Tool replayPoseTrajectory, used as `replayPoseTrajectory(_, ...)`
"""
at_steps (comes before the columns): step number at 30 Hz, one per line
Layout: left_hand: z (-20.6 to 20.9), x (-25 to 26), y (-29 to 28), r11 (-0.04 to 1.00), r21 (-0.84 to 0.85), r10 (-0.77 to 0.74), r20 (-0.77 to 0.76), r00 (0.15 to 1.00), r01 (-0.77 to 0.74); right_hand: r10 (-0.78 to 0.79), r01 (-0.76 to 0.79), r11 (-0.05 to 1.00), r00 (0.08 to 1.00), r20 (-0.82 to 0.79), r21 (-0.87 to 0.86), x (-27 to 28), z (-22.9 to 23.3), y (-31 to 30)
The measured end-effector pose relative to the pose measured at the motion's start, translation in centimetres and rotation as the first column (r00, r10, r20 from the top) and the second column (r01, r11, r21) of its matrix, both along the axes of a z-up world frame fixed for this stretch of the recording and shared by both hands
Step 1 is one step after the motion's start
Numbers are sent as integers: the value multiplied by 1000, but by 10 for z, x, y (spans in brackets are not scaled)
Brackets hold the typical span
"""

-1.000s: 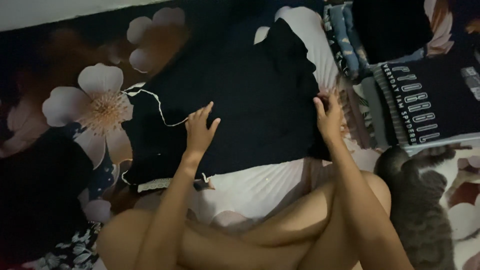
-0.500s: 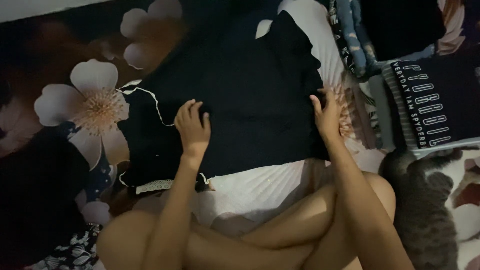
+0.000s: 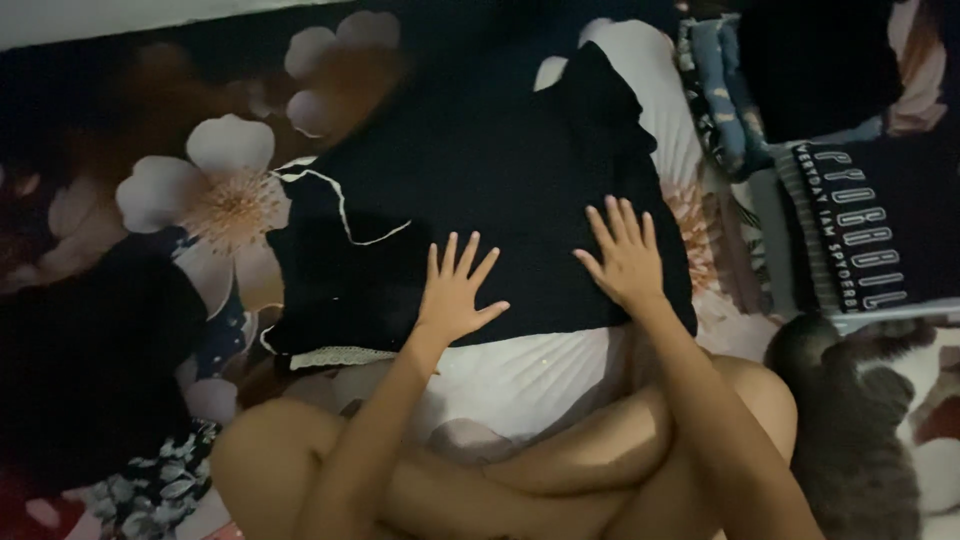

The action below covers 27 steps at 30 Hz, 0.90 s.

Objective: Folding various garments, including a hooded sweatshirt, while sitting on a mat.

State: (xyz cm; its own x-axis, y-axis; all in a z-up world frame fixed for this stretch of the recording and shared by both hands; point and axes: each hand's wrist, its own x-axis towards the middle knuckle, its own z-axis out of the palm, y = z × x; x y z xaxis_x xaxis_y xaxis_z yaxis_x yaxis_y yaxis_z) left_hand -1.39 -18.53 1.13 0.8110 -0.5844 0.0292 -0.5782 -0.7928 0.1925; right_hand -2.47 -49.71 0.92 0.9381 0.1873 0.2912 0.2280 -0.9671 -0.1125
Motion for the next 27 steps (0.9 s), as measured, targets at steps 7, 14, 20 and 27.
replayPoseTrajectory(7, 19, 18, 54, 998, 65, 6, -101, 995, 0, -57, 54, 998, 996, -71, -42, 9, -31, -24)
replayPoseTrajectory(14, 24, 62, 167, 926, 3, 371, -200, 907, -378, -73, 73, 997, 997, -40, -12, 7, -37, -25)
replayPoseTrajectory(20, -24, 93, 200, 836, 78, 548, -171, 819, -543, -73, 72, 997, 997, -3, -8, 10, -41, -26)
replayPoseTrajectory(27, -25, 105, 205, 682, 122, 729, -201, 655, -721, -80, 80, 997, 997, 22, -7, 8, -44, -30)
